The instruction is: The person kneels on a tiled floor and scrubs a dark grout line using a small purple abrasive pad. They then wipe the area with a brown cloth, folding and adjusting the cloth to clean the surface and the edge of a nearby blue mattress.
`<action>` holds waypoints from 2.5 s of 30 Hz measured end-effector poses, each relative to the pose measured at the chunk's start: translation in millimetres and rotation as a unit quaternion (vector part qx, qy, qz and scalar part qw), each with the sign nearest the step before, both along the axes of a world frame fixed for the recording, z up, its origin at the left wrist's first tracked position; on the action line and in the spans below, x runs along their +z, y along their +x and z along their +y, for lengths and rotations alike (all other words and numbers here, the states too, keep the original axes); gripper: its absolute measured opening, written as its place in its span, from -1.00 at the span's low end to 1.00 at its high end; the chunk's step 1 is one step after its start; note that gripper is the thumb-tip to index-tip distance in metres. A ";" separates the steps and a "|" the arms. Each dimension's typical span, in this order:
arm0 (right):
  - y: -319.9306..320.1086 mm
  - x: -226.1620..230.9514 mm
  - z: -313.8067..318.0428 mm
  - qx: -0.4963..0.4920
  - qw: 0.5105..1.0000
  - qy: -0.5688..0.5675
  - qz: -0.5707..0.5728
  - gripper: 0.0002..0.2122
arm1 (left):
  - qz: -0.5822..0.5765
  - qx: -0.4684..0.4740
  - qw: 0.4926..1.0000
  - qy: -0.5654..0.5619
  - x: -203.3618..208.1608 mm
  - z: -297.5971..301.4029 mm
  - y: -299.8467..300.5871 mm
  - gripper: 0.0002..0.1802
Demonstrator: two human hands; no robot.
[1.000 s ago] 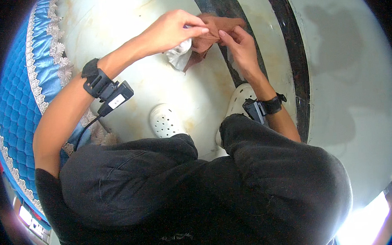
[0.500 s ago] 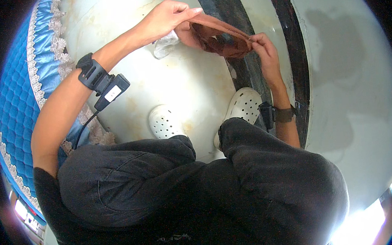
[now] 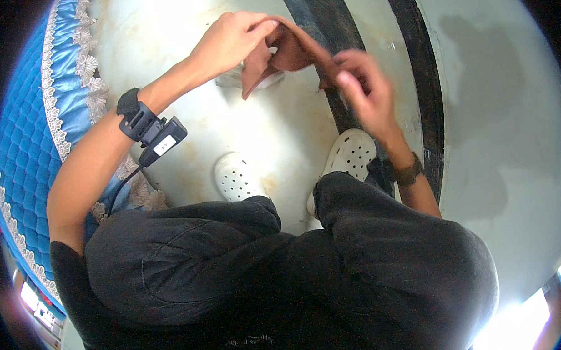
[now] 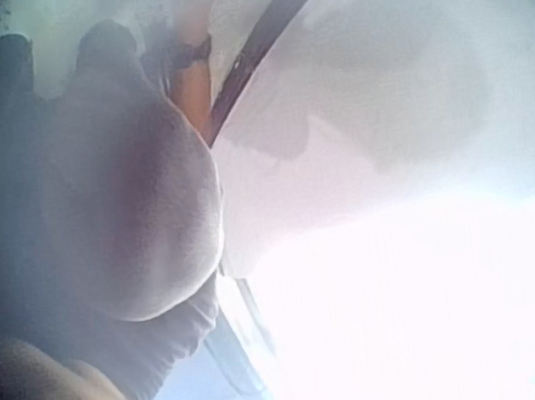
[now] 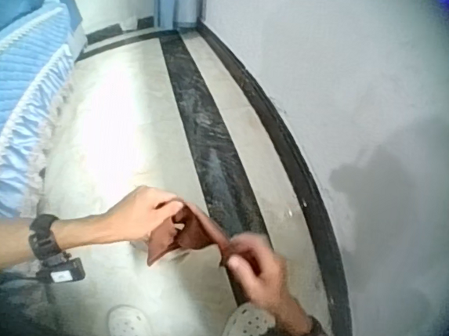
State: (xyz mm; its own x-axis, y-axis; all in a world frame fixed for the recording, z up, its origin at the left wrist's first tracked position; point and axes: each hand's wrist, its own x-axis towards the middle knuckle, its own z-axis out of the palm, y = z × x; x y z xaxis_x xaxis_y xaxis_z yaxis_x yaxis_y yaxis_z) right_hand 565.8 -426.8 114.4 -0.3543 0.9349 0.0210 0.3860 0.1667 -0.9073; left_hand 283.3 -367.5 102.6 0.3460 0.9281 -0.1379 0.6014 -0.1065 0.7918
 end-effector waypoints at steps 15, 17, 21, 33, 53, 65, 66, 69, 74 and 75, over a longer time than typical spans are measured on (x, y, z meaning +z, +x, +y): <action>-4.1 -50.9 43.5 -0.135 0.984 -0.104 0.049 -0.69 | -0.144 -0.047 0.984 -0.099 23.8 0.4 -2.6 -0.51; -12.3 -55.1 46.6 -0.044 0.988 -0.121 0.080 -0.64 | -0.115 -0.057 0.980 -0.151 31.7 2.8 -5.8 -0.49; -22.1 -62.3 47.7 0.083 0.959 -0.226 0.150 -0.60 | -0.151 -0.071 0.973 -0.159 34.7 2.9 -3.3 -0.48; -21.5 -46.4 60.2 -0.078 0.961 -0.164 0.210 -0.81 | -0.062 0.008 0.964 -0.259 -7.6 2.3 -17.1 -0.41; -24.1 -34.5 54.9 -0.079 0.990 -0.097 0.070 -0.76 | -0.103 -0.098 0.916 -0.375 6.3 -18.3 -4.9 -0.46; -34.1 -46.0 17.6 0.026 0.933 -0.311 0.179 -0.55 | -0.161 -0.086 0.953 -0.242 39.0 -6.5 -1.5 -0.62; -32.5 -38.1 19.2 0.030 0.932 -0.307 0.188 -0.58 | -0.156 -0.076 0.952 -0.253 48.1 -4.2 -5.4 -0.62; -24.4 -23.5 26.6 -0.023 0.969 -0.196 0.152 -0.63 | -0.108 -0.085 0.979 -0.153 52.4 1.6 -6.8 -0.62; -3.9 14.9 46.1 -0.103 0.986 0.127 0.040 -0.73 | -0.048 -0.063 0.992 0.103 51.8 25.3 -15.1 -0.71; 1.8 20.4 50.8 -0.112 0.964 0.240 -0.030 -0.72 | -0.058 -0.060 0.992 0.098 66.3 28.1 -9.8 -0.71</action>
